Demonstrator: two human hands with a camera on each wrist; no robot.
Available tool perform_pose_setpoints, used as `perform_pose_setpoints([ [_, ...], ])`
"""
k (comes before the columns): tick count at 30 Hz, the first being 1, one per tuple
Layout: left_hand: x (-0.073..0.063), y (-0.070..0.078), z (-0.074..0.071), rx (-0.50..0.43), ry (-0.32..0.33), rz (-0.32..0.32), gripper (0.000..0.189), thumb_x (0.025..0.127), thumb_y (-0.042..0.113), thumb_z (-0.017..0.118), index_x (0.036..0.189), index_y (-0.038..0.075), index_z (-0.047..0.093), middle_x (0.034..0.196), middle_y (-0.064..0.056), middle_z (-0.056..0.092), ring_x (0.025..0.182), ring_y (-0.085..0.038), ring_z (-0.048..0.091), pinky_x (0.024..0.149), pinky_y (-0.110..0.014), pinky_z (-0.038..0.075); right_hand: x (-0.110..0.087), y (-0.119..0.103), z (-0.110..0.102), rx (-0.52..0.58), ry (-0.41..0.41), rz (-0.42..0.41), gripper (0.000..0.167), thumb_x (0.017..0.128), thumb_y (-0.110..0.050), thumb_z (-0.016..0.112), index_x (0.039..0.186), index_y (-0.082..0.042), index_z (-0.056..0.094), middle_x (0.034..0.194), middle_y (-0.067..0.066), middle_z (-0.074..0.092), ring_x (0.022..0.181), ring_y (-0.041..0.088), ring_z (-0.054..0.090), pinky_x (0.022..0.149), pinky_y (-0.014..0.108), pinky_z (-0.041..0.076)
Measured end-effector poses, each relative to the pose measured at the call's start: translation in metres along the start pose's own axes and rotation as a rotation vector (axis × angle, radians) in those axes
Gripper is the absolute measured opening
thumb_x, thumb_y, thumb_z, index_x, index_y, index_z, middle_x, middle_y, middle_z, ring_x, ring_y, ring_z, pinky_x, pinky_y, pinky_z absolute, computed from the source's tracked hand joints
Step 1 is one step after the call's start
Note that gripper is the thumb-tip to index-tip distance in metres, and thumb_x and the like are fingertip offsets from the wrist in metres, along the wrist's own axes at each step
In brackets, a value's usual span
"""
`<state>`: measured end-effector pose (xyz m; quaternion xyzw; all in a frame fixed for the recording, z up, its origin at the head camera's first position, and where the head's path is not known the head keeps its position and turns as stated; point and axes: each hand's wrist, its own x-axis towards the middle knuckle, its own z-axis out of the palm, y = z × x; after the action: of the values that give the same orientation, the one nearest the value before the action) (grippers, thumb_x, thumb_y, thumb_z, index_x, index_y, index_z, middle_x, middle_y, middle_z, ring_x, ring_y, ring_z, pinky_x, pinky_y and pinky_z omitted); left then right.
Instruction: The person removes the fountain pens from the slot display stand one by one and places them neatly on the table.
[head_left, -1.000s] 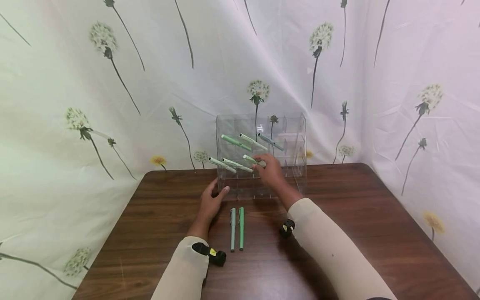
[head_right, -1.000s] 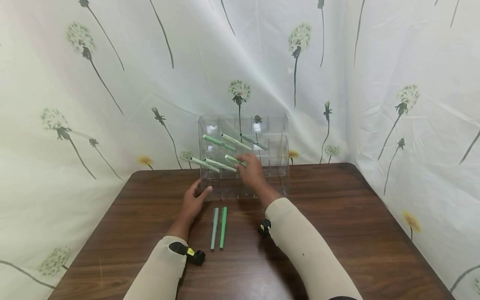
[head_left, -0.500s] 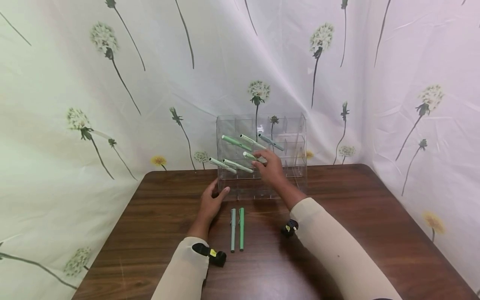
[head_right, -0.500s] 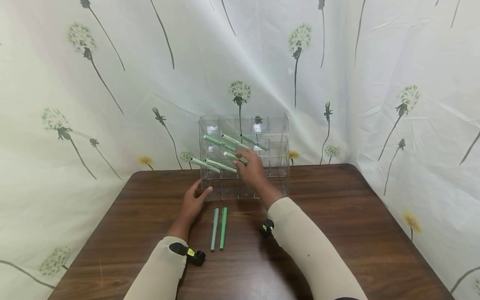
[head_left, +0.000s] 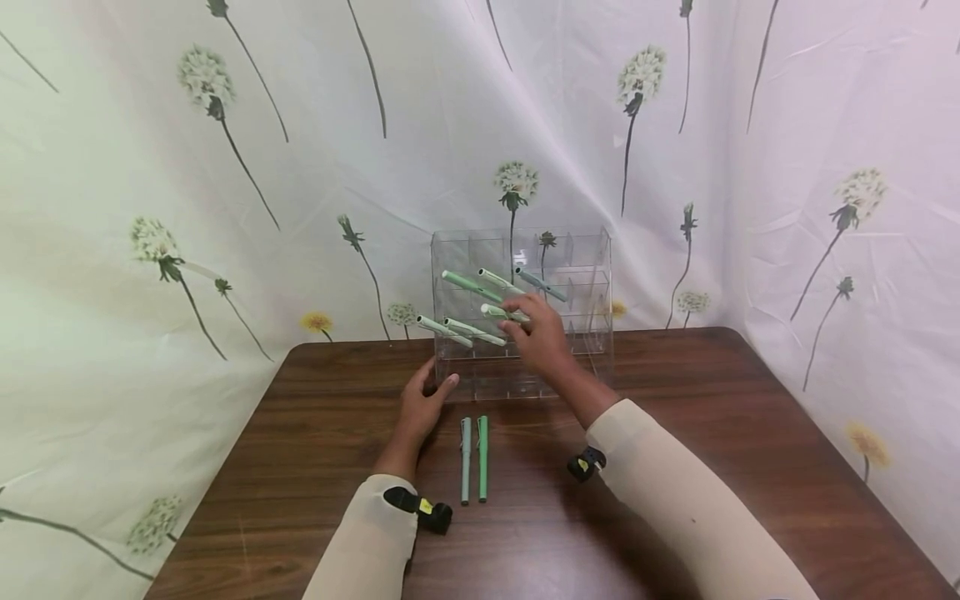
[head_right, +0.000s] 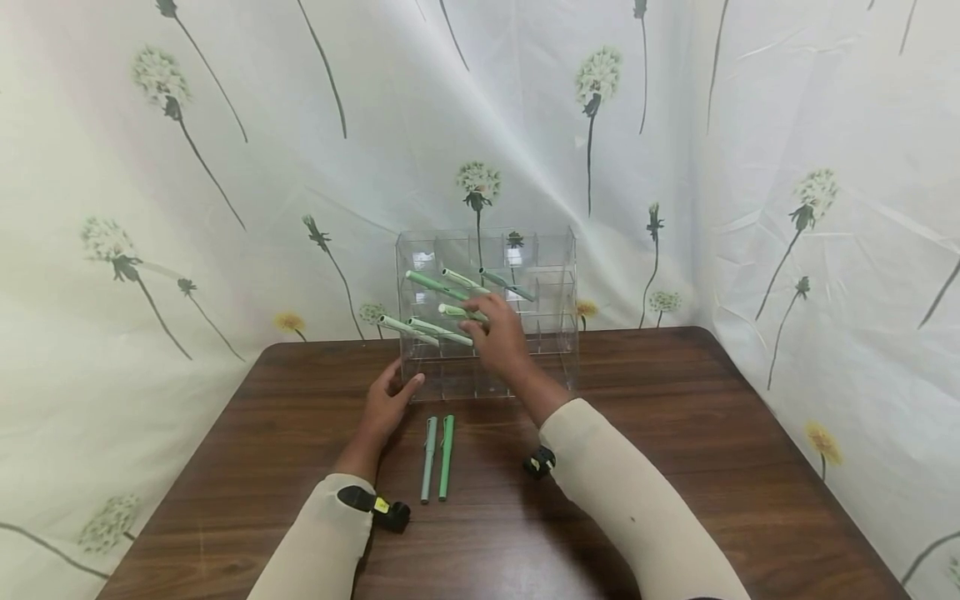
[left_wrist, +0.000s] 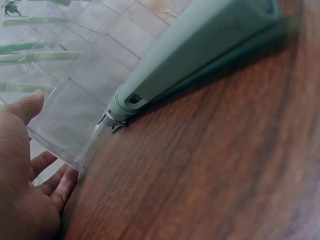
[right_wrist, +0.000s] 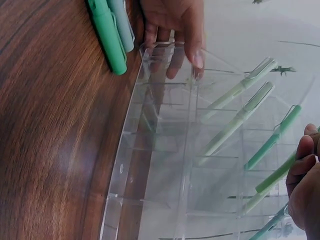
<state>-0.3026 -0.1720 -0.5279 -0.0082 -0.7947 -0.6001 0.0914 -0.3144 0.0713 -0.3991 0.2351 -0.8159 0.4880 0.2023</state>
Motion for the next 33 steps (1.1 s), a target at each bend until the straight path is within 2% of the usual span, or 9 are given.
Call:
perform_pose_setpoints([
  [2, 0.0, -0.001, 0.0, -0.004, -0.001, 0.001, 0.073, 0.103, 0.037, 0.078, 0.166, 0.017, 0.048, 0.167, -0.018, 0.051, 0.154, -0.039, 0.049, 0.128, -0.059, 0.037, -0.001, -0.003, -0.001, -0.012, 0.001, -0.012, 0.022, 0.103, -0.005, 0.074, 0.125, -0.004, 0.072, 0.125, 0.014, 0.063, 0.084, 0.026, 0.074, 0.074, 0.033, 0.062],
  [5, 0.001, -0.001, 0.0, -0.008, 0.0, 0.0, 0.073, 0.103, 0.038, 0.079, 0.166, 0.018, 0.048, 0.167, -0.018, 0.051, 0.154, -0.038, 0.049, 0.128, -0.06, 0.037, -0.003, -0.009, -0.004, -0.032, 0.004, -0.032, 0.022, 0.103, -0.006, 0.075, 0.125, -0.005, 0.071, 0.128, 0.013, 0.064, 0.06, 0.015, 0.056, 0.061, 0.027, 0.051],
  [7, 0.001, -0.001, 0.0, -0.009, 0.001, 0.002, 0.073, 0.103, 0.038, 0.079, 0.166, 0.018, 0.049, 0.167, -0.018, 0.051, 0.154, -0.038, 0.049, 0.128, -0.06, 0.037, -0.005, -0.012, -0.005, -0.058, 0.009, -0.05, 0.022, 0.103, -0.007, 0.076, 0.124, -0.005, 0.071, 0.127, 0.013, 0.065, 0.052, 0.013, 0.041, 0.055, 0.027, 0.042],
  [10, 0.001, -0.001, 0.0, -0.011, 0.0, 0.009, 0.073, 0.103, 0.038, 0.079, 0.166, 0.017, 0.049, 0.167, -0.018, 0.052, 0.153, -0.039, 0.05, 0.127, -0.06, 0.038, -0.008, -0.015, -0.007, -0.082, 0.019, -0.072, 0.023, 0.1, -0.008, 0.079, 0.121, -0.004, 0.07, 0.121, 0.014, 0.066, 0.052, 0.008, 0.036, 0.054, 0.026, 0.039],
  [16, 0.002, -0.002, -0.001, -0.009, -0.006, 0.013, 0.073, 0.103, 0.038, 0.079, 0.166, 0.018, 0.048, 0.167, -0.018, 0.052, 0.152, -0.039, 0.051, 0.127, -0.061, 0.038, -0.021, -0.016, -0.008, -0.002, 0.01, -0.026, 0.026, 0.099, -0.011, 0.082, 0.118, -0.004, 0.067, 0.069, 0.004, 0.049, 0.048, 0.008, 0.031, 0.049, 0.027, 0.032],
  [19, 0.002, -0.003, -0.001, 0.0, -0.009, 0.011, 0.074, 0.103, 0.04, 0.078, 0.167, 0.019, 0.048, 0.168, -0.018, 0.051, 0.152, -0.039, 0.051, 0.126, -0.061, 0.039, -0.027, -0.015, -0.007, 0.051, 0.002, 0.007, 0.027, 0.098, -0.014, 0.084, 0.117, -0.005, 0.067, 0.057, 0.001, 0.043, 0.047, 0.008, 0.035, 0.048, 0.027, 0.034],
  [24, 0.002, -0.004, -0.001, 0.008, -0.009, -0.013, 0.075, 0.102, 0.042, 0.079, 0.167, 0.02, 0.047, 0.168, -0.017, 0.051, 0.152, -0.039, 0.051, 0.127, -0.06, 0.038, -0.035, -0.015, -0.005, 0.124, -0.015, 0.04, 0.027, 0.095, -0.014, 0.087, 0.113, -0.003, 0.069, 0.074, 0.009, 0.066, 0.053, 0.014, 0.055, 0.049, 0.027, 0.045],
  [30, 0.001, -0.001, 0.0, 0.013, -0.001, -0.019, 0.074, 0.102, 0.04, 0.079, 0.167, 0.02, 0.048, 0.168, -0.016, 0.052, 0.153, -0.038, 0.05, 0.128, -0.059, 0.037, -0.046, -0.012, -0.001, 0.152, -0.058, 0.118, 0.029, 0.094, -0.016, 0.088, 0.114, -0.006, 0.069, 0.076, 0.013, 0.069, 0.058, 0.032, 0.065, 0.05, 0.029, 0.051],
  [33, 0.001, 0.0, 0.0, 0.012, 0.004, -0.015, 0.072, 0.103, 0.039, 0.079, 0.166, 0.02, 0.049, 0.167, -0.016, 0.053, 0.153, -0.037, 0.051, 0.128, -0.058, 0.037, -0.049, -0.01, 0.001, 0.184, -0.082, 0.141, 0.035, 0.094, -0.014, 0.088, 0.121, -0.004, 0.067, 0.087, 0.013, 0.071, 0.059, 0.029, 0.067, 0.051, 0.036, 0.056],
])
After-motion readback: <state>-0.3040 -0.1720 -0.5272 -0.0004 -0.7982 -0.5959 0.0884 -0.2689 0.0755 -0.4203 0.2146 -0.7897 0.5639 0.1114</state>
